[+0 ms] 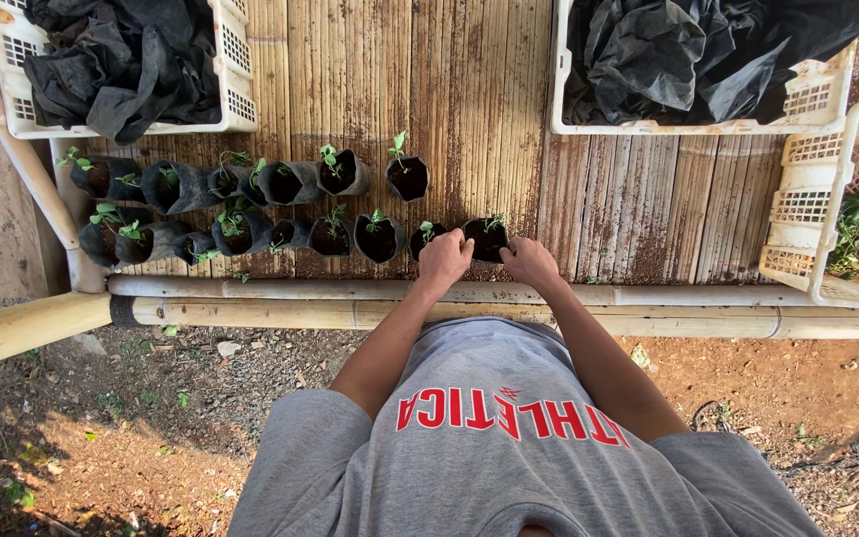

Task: The person picks up a small plant from a wheelbarrow and puts it into a black plastic bag, then moves to a table to arrange the bags and check their contents.

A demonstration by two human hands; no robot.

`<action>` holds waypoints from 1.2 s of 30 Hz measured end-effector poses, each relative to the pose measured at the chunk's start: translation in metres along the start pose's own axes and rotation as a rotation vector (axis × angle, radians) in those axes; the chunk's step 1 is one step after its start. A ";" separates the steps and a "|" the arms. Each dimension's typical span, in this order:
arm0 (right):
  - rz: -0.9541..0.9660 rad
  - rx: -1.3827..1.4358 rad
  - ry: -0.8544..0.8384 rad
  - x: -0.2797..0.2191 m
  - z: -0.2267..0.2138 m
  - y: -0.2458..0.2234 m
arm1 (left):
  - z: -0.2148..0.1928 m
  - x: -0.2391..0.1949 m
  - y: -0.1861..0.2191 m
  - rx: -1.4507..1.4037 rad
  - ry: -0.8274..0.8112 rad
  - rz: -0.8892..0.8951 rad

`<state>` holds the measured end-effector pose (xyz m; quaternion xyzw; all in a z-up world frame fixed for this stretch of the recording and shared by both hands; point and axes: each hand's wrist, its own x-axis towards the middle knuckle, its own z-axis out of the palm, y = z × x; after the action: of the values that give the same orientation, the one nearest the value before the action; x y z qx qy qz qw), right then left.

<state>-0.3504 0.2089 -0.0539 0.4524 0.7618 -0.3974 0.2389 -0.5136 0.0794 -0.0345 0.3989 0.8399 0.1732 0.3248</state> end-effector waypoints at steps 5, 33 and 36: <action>-0.032 0.005 0.035 -0.005 -0.001 -0.001 | -0.004 -0.001 0.011 -0.023 -0.007 -0.002; -0.212 0.098 0.336 -0.080 0.021 0.012 | -0.010 -0.089 0.028 -0.147 -0.084 0.266; -0.197 0.127 0.351 -0.092 0.051 0.012 | -0.006 -0.115 0.017 -0.164 -0.104 0.275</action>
<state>-0.2954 0.1247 -0.0206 0.4522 0.8057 -0.3811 0.0335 -0.4537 -0.0004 0.0259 0.4907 0.7423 0.2632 0.3727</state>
